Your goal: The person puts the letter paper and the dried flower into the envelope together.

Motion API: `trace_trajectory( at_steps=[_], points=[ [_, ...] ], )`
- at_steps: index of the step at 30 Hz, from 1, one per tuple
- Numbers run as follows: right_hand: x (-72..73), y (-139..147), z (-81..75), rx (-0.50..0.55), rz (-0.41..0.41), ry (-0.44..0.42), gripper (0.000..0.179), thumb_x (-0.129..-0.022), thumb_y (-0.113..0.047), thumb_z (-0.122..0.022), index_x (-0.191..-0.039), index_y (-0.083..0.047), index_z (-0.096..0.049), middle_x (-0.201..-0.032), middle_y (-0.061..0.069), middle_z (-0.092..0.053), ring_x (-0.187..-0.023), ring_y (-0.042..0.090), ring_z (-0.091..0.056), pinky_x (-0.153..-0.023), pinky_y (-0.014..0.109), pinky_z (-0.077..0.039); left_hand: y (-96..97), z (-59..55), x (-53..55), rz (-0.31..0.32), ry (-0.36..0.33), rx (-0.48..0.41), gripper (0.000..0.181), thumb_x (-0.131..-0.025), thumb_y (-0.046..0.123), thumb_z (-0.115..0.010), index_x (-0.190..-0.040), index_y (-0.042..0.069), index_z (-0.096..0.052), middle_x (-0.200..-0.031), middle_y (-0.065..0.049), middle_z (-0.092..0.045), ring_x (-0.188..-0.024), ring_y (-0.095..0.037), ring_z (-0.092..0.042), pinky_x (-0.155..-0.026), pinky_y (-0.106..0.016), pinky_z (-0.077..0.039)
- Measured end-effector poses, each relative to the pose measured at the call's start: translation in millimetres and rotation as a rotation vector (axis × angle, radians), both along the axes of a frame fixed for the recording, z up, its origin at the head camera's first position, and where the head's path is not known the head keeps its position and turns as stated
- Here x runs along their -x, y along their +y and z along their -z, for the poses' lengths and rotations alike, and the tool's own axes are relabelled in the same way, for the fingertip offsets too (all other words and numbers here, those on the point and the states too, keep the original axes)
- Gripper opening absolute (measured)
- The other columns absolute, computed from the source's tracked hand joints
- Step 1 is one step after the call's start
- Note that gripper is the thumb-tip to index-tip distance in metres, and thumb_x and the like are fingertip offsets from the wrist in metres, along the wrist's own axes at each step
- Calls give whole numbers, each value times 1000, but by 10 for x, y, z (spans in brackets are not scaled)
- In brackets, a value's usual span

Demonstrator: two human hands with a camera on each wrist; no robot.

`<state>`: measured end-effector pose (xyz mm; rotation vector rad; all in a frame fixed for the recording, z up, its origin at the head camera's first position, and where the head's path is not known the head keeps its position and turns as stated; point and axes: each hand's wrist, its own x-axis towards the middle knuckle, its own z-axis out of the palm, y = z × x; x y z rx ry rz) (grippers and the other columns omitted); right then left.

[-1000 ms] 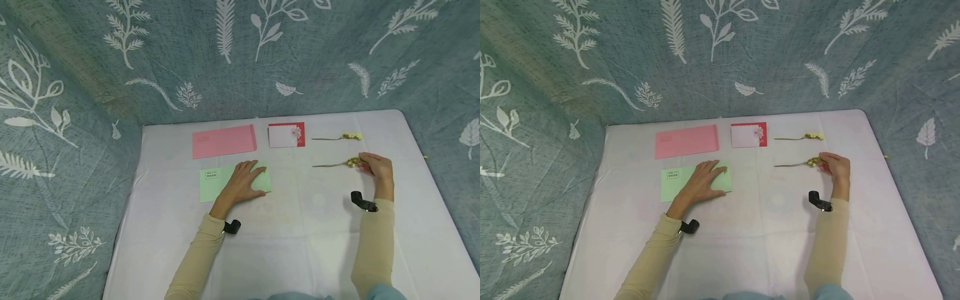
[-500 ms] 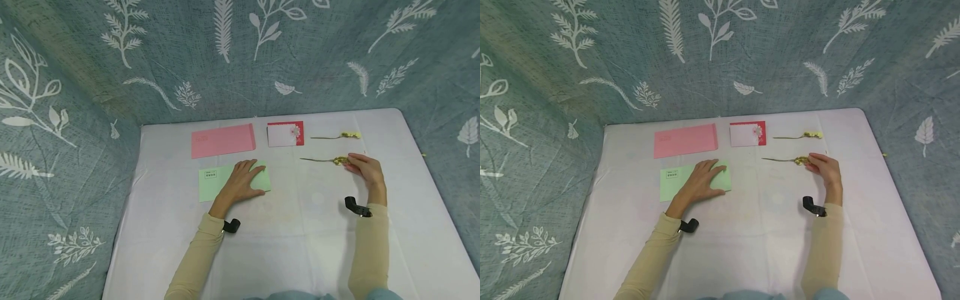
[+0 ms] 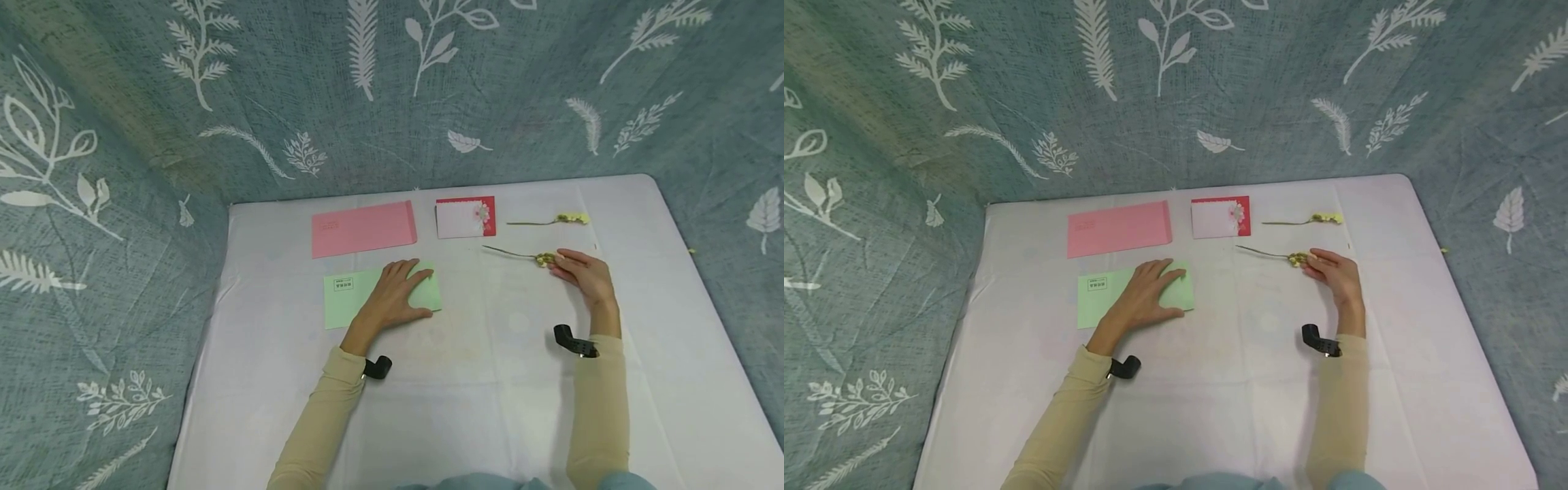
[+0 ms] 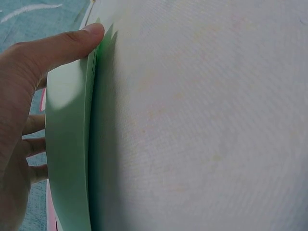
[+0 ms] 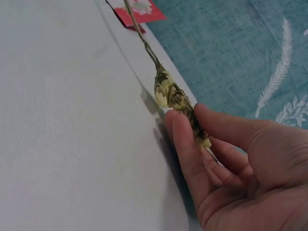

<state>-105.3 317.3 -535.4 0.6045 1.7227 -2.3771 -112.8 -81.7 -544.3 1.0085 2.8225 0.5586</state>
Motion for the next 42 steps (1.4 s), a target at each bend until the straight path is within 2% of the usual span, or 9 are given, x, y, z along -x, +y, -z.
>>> trace_trajectory(
  at_steps=[6,10,18,27,35,42],
  points=[
    [21,-110,20,-24,-58,9,50,-95,2,-59,-139,17,-41,-90,2,-73,-81,12,-73,-80,22,-55,-2,12,4,1,1,-8,80,-76,52,-79,-142,17,-51,-146,-16,-43,-132,-30,-39,-112,-48,-27],
    [42,-208,38,-63,-98,13,55,-95,-1,-60,-140,19,-36,-90,0,-73,-81,11,-72,-80,21,-55,-3,13,2,-2,-6,-5,80,-76,52,-79,-142,17,-51,-147,-16,-42,-132,-30,-38,-113,-48,-27],
    [61,-388,96,-102,-160,7,52,-96,-2,-59,-138,20,-38,-91,-3,-72,-81,9,-72,-80,21,-55,-4,17,-2,-6,-5,9,80,-75,53,-79,-142,18,-51,-147,-15,-42,-133,-29,-38,-113,-48,-27],
    [25,-555,68,-269,-295,30,45,-98,-5,-59,-136,15,-47,-96,-9,-68,-84,5,-71,-83,23,-55,8,16,-2,-19,-32,19,80,-77,53,-78,-144,20,-49,-149,-14,-39,-135,-29,-36,-114,-48,-24],
    [27,-648,79,-321,-335,-1,43,-97,-7,-61,-134,12,-52,-109,3,-67,-85,3,-70,-84,24,-55,16,16,-8,-13,-27,17,81,-76,54,-78,-143,19,-50,-149,-15,-40,-136,-30,-36,-115,-48,-24],
    [48,-726,111,-320,-368,13,41,-97,-7,-60,-133,11,-53,-129,24,-59,-88,2,-69,-86,26,-54,13,11,-5,-14,-29,26,81,-76,54,-78,-144,19,-49,-150,-14,-39,-136,-29,-35,-114,-48,-24]
  ],
)
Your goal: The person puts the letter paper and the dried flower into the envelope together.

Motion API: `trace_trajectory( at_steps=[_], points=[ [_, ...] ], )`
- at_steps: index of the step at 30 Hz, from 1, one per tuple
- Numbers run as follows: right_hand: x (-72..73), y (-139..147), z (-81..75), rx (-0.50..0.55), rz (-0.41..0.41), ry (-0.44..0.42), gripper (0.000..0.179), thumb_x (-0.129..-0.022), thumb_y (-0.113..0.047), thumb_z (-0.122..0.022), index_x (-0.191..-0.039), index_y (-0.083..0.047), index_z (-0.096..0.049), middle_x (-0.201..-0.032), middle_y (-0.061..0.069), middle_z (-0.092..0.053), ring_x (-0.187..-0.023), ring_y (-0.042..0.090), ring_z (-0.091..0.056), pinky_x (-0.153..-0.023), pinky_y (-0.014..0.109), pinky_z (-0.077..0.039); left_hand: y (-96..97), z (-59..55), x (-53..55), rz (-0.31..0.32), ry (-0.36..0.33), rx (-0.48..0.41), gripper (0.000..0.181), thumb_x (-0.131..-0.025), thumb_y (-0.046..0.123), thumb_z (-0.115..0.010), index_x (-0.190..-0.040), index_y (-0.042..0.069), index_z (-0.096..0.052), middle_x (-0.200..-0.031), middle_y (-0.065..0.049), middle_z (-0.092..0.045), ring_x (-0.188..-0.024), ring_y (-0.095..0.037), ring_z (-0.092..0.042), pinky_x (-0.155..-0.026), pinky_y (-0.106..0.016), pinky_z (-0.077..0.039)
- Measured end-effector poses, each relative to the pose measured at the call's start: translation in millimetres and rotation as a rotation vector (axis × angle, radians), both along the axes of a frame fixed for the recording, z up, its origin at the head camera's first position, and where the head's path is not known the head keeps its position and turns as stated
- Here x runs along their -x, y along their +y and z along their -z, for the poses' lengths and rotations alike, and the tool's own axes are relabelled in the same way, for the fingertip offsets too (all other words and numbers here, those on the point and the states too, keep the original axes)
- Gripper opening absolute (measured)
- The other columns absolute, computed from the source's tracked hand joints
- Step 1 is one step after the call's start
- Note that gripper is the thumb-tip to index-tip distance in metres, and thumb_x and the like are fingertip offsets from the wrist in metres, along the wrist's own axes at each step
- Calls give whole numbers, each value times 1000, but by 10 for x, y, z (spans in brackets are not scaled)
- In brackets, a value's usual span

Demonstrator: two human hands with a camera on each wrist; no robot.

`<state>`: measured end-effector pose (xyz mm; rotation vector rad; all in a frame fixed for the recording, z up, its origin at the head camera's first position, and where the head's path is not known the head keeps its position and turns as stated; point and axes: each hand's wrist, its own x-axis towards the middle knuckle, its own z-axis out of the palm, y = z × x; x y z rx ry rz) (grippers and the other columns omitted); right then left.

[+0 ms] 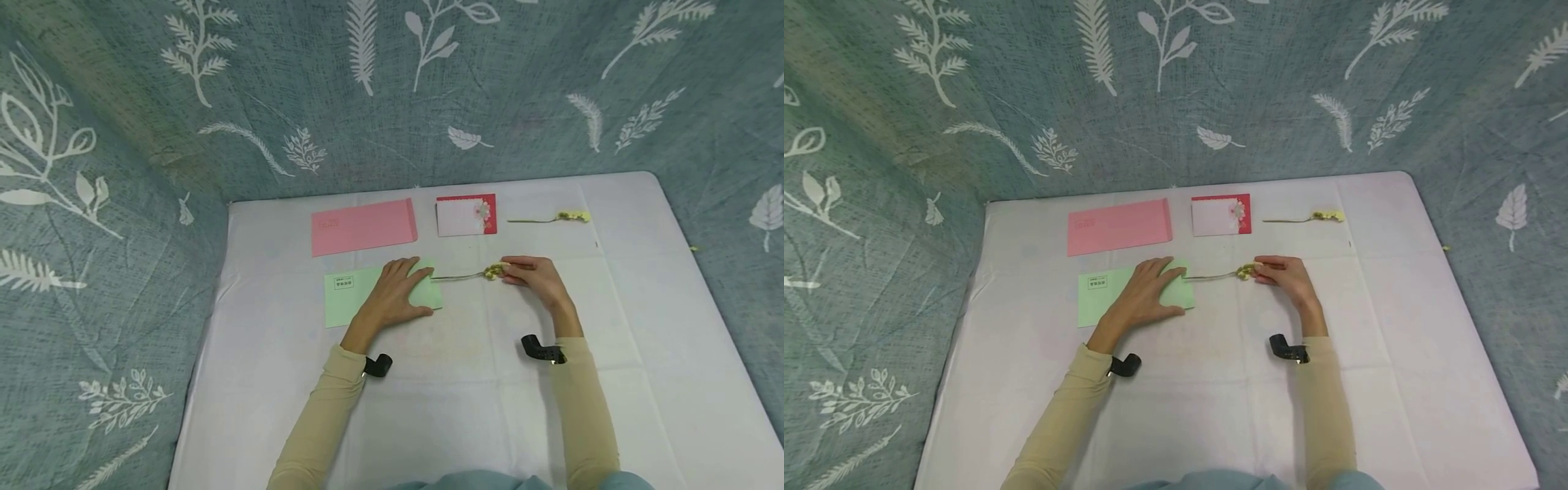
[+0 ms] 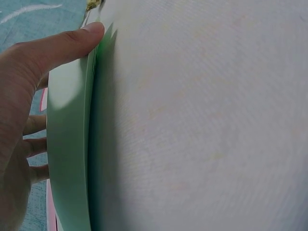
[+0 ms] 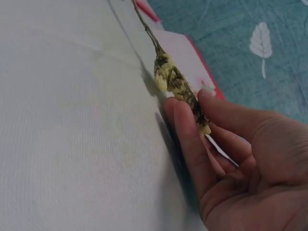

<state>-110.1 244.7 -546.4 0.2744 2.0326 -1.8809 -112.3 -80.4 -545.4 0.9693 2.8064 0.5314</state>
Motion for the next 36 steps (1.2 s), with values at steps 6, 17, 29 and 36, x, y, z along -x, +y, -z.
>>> trace_trajectory(
  at_steps=[6,17,29,36],
  points=[
    [21,-93,0,19,-13,6,41,-96,-8,-62,-132,11,-54,-129,25,-59,-89,3,-70,-87,27,-54,0,2,-5,4,7,4,80,-77,54,-77,-143,19,-50,-149,-15,-40,-135,-30,-36,-114,-48,-24],
    [88,-331,13,72,-19,-3,38,-98,-6,-59,-131,11,-55,-129,28,-58,-87,7,-71,-86,29,-55,3,23,14,-1,3,28,82,-77,57,-76,-144,20,-49,-150,-14,-39,-137,-31,-35,-114,-48,-24],
    [94,-543,28,105,-27,-18,36,-98,-7,-58,-129,11,-57,-128,29,-58,-86,10,-72,-84,28,-56,15,-18,7,9,5,11,81,-77,56,-76,-144,19,-49,-150,-15,-39,-136,-32,-36,-114,-49,-24],
    [96,-655,24,139,-42,-16,36,-98,-6,-58,-129,13,-56,-126,29,-60,-84,10,-72,-83,28,-56,21,-30,9,13,-7,-13,80,-78,55,-76,-143,18,-50,-150,-16,-39,-136,-33,-36,-114,-49,-25]
  ],
)
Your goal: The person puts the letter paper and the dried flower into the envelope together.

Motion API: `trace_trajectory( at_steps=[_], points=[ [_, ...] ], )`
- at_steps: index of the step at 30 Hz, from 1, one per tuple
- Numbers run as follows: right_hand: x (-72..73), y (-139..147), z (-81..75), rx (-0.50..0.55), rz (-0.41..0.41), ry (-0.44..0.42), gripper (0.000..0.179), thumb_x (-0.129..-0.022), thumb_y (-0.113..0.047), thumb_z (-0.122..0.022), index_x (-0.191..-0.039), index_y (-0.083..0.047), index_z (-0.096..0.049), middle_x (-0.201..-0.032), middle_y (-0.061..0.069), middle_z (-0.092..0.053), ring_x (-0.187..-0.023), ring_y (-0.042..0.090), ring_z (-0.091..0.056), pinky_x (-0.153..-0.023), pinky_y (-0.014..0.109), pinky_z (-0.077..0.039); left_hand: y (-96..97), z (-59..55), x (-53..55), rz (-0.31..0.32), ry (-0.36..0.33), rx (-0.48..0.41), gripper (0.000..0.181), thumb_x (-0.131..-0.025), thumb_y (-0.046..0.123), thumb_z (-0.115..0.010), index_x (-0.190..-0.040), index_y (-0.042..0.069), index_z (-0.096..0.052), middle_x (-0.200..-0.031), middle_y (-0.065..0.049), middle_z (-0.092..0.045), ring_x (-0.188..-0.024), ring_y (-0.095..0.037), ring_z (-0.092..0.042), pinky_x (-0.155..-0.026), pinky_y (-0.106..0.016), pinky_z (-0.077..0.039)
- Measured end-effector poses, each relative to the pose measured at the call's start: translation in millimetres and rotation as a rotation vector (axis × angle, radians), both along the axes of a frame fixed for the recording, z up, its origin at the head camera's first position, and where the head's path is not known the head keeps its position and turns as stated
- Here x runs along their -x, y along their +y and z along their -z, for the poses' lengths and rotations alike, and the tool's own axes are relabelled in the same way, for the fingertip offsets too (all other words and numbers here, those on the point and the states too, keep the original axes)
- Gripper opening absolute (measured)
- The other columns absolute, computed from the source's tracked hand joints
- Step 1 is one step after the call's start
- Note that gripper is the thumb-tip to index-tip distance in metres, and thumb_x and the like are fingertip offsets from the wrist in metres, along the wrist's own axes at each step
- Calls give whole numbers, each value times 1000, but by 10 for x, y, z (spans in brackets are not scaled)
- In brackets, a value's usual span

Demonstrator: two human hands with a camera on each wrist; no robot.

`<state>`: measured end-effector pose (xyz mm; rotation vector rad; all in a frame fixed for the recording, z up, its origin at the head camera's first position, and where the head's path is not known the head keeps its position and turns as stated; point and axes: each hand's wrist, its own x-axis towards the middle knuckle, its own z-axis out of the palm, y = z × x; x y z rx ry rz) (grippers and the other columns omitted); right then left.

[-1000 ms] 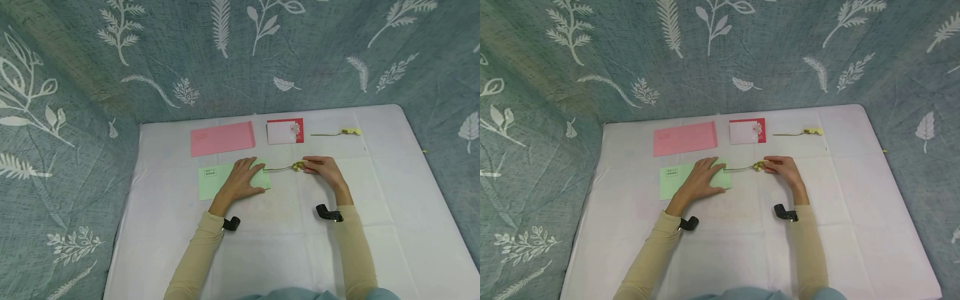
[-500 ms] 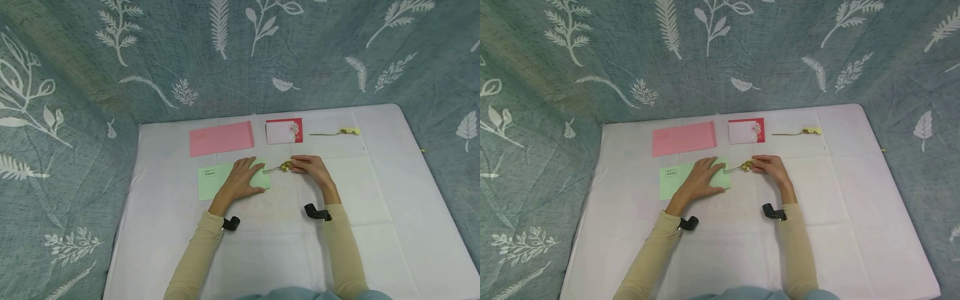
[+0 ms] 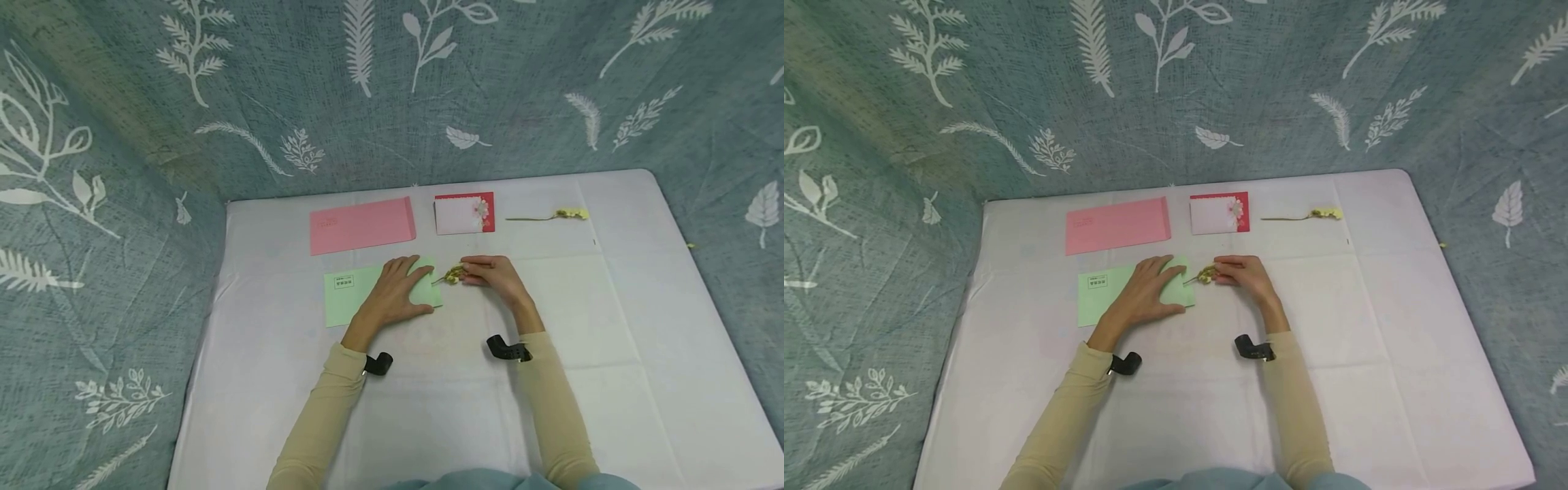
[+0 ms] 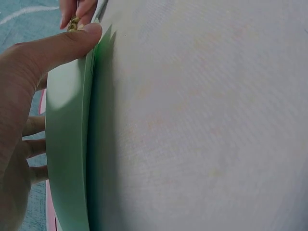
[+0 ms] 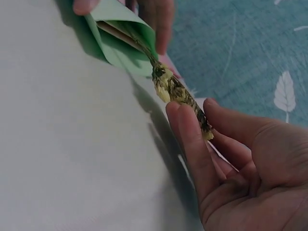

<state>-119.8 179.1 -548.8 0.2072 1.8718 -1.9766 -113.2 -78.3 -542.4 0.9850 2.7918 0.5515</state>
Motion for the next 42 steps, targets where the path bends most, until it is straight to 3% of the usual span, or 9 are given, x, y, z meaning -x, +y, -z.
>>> trace_trajectory(
  at_steps=[10,29,42],
  points=[
    [-22,-153,34,0,-14,-21,38,-99,-10,-58,-131,10,-56,-130,29,-57,-81,9,-72,-81,26,-56,23,25,5,5,4,1,80,-79,56,-75,-145,19,-48,-150,-16,-38,-136,-32,-35,-114,-49,-24],
    [-68,-382,39,22,-33,-6,33,-100,-6,-55,-124,17,-55,-106,20,-68,-78,11,-72,-76,25,-58,47,38,-4,4,13,-5,80,-80,56,-74,-145,18,-48,-150,-16,-39,-136,-32,-35,-115,-48,-22],
    [-75,-504,38,2,-24,-4,35,-100,-10,-56,-127,13,-55,-106,16,-68,-72,8,-70,-72,23,-58,75,29,-9,-9,-7,11,81,-80,57,-74,-146,17,-47,-150,-15,-38,-137,-32,-34,-116,-48,-21]
  ],
)
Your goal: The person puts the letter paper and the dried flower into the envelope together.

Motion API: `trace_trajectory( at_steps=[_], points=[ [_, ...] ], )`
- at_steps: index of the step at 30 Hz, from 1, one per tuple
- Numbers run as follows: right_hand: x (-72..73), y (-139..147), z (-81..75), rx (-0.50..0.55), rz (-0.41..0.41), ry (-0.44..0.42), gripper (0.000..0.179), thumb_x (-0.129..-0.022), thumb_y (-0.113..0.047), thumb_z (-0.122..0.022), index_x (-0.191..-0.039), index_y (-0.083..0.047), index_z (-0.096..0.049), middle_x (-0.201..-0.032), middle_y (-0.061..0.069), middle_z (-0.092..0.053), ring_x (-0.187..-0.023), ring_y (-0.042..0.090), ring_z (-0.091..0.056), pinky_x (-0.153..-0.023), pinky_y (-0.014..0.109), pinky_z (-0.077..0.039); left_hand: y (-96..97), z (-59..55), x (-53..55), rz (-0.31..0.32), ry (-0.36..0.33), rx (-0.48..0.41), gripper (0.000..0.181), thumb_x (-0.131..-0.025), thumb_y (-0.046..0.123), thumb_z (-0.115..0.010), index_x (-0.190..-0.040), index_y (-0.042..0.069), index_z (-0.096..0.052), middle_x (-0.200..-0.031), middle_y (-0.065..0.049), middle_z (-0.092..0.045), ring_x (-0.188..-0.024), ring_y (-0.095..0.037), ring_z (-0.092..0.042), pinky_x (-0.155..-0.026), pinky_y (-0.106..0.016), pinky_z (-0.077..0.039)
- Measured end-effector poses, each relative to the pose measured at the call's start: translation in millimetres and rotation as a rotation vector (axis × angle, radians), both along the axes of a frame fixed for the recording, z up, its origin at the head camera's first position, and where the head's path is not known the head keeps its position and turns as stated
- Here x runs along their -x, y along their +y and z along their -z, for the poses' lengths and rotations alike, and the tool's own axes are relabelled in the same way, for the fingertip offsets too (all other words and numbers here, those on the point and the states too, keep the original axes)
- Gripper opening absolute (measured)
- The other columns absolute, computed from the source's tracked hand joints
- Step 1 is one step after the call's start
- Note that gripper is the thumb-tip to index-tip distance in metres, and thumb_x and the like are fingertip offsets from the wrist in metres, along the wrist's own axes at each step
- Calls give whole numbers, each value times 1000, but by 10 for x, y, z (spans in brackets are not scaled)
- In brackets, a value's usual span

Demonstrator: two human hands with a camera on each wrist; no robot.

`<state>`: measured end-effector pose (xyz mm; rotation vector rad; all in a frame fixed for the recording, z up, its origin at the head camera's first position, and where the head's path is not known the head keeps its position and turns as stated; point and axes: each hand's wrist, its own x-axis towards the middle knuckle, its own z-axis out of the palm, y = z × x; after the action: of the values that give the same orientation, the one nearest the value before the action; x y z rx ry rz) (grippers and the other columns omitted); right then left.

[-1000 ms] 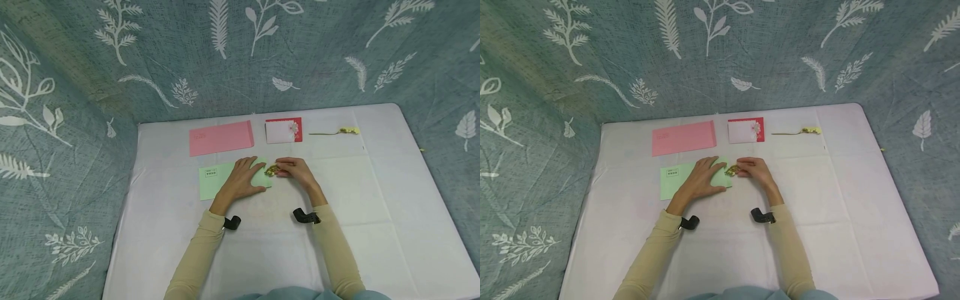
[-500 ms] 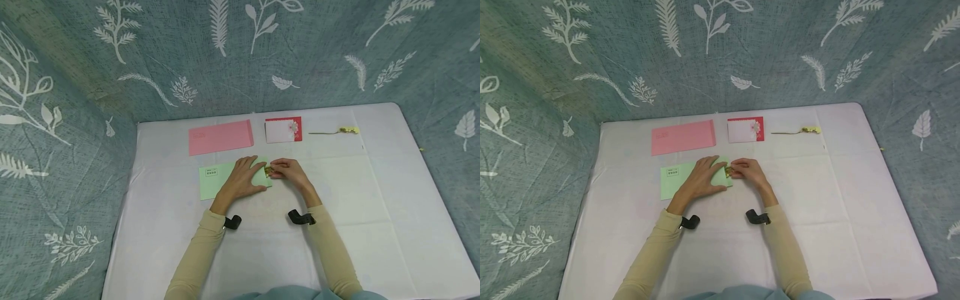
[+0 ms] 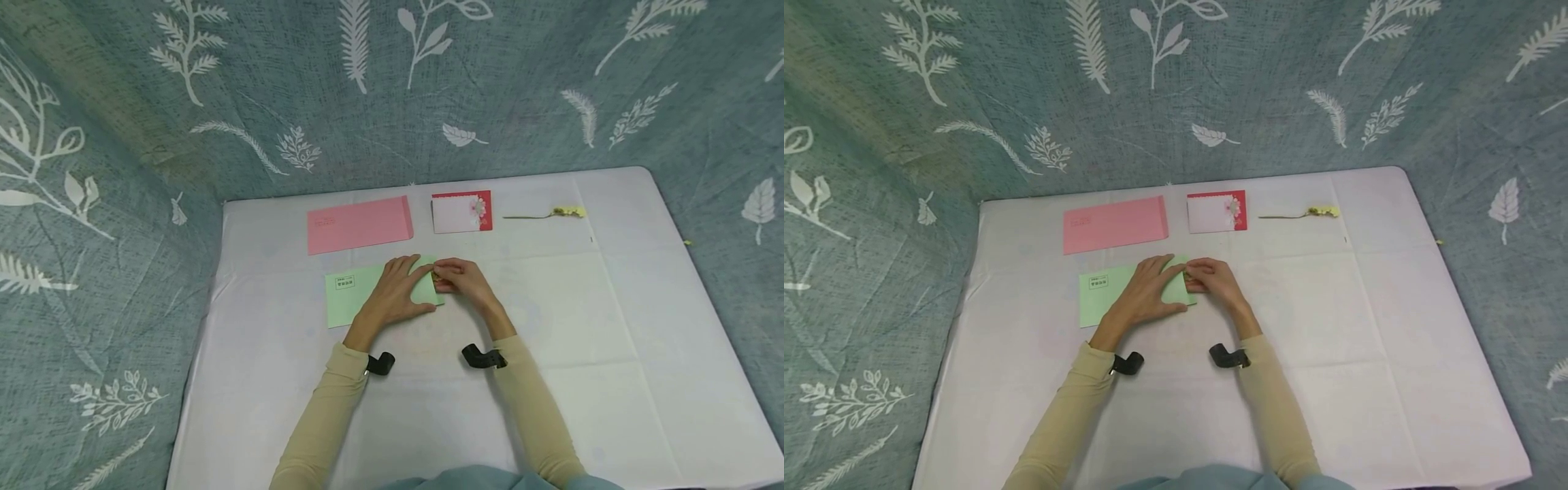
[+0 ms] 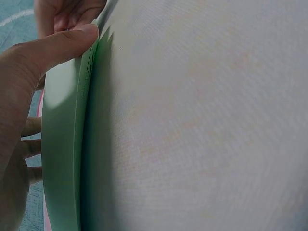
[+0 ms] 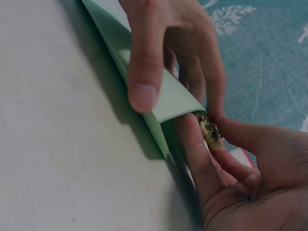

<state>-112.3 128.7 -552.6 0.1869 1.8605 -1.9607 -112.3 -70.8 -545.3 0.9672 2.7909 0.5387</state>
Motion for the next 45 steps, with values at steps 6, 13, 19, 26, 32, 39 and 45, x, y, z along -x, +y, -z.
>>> trace_trajectory(
  at_steps=[6,13,19,26,32,39,45],
  points=[
    [6,-43,-13,-49,-31,13,41,-103,-18,-51,-132,11,-52,-109,21,-66,-72,5,-68,-71,21,-57,8,-12,2,2,6,-12,83,-80,56,-74,-147,16,-46,-150,-16,-39,-137,-33,-35,-116,-48,-22],
    [13,60,-40,-13,-29,10,42,-103,-19,-52,-130,13,-53,-114,23,-65,-77,9,-70,-77,25,-57,17,-13,14,-3,6,0,81,-80,57,-74,-146,18,-47,-150,-15,-38,-138,-32,-34,-116,-48,-22],
    [15,186,-67,-28,-34,5,35,-100,-12,-56,-124,13,-58,-106,22,-70,-81,10,-72,-79,27,-57,7,-24,16,-2,7,-11,79,-79,55,-75,-144,18,-49,-149,-16,-39,-136,-33,-36,-115,-49,-24],
    [24,203,-50,-22,-68,8,32,-96,-6,-62,-120,15,-61,-102,17,-72,-83,11,-72,-80,28,-57,-4,-18,12,-10,19,5,78,-80,56,-74,-144,19,-49,-150,-16,-39,-137,-32,-35,-115,-48,-24],
    [19,174,-15,-10,-68,5,32,-94,-5,-64,-118,16,-61,-102,20,-72,-81,10,-72,-77,26,-57,24,-31,18,3,13,-21,78,-79,54,-76,-143,18,-51,-149,-16,-40,-136,-32,-36,-115,-48,-24],
    [18,128,0,-12,-68,31,32,-94,-3,-63,-118,18,-61,-101,21,-72,-79,9,-71,-77,25,-57,31,-25,21,-7,12,8,77,-80,55,-74,-144,19,-50,-149,-15,-40,-137,-31,-35,-115,-47,-23],
    [25,55,13,-108,-92,50,32,-95,-6,-64,-118,15,-63,-108,25,-69,-75,6,-70,-75,24,-58,29,-14,25,4,14,-15,76,-81,55,-74,-143,18,-50,-149,-16,-40,-136,-31,-35,-115,-48,-23]
  ],
)
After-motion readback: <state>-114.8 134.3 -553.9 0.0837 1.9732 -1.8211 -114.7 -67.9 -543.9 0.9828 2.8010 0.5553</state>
